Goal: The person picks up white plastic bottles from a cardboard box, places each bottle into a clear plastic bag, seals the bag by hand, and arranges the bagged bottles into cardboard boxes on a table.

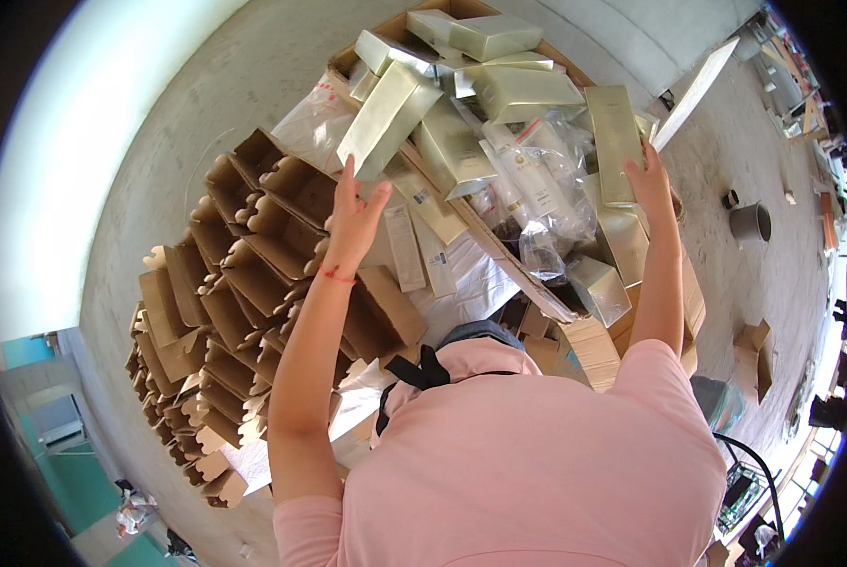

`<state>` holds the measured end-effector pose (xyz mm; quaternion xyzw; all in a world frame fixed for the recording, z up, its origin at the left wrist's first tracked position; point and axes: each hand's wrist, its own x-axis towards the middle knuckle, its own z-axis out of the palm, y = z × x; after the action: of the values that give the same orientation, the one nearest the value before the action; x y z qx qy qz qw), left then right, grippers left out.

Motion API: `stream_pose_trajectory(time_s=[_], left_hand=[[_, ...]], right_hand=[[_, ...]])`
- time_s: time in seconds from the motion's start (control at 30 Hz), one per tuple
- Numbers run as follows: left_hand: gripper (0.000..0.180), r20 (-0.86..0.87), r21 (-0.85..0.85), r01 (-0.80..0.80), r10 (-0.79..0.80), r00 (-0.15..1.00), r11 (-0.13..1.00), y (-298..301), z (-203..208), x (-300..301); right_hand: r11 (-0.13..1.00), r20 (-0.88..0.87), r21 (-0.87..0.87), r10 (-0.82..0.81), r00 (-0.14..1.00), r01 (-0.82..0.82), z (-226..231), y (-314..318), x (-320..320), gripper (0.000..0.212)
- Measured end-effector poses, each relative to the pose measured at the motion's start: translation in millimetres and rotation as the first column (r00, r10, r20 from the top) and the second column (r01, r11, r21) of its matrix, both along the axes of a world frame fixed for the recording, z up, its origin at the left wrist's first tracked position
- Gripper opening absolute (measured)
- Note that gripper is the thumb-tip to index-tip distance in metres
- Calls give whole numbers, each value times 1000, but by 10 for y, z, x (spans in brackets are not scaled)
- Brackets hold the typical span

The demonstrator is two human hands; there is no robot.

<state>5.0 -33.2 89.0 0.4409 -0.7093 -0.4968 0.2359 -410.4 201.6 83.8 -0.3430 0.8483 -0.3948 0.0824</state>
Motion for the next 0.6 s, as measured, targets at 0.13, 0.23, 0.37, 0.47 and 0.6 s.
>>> stream_pose_trajectory(time_s=[0.13, 0.23, 0.37, 0.47, 0.6], left_hand=[[90, -70, 4, 6, -6, 998, 1000, -116, 29, -351], [91, 79, -180, 28, -14, 997, 983, -301, -268, -400], [83, 143, -347, 56, -7, 990, 936, -498, -454, -364], [76, 145, -299, -6, 52, 988, 954, -543, -542, -326], [70, 145, -412, 126, -71, 987, 903, -537, -668, -188]], right_hand=[[997, -125, 67, -15, 992, 24, 106, -156, 345, 61], [997, -369, 58, -24, 929, 48, 172, -166, 506, 56], [996, -520, -81, -84, 850, 49, 586, -294, 1070, 47], [959, -277, -206, 134, 952, -195, 779, -717, 1717, 44], [787, -108, -313, 526, 843, -531, 497, -1784, 2526, 47]])
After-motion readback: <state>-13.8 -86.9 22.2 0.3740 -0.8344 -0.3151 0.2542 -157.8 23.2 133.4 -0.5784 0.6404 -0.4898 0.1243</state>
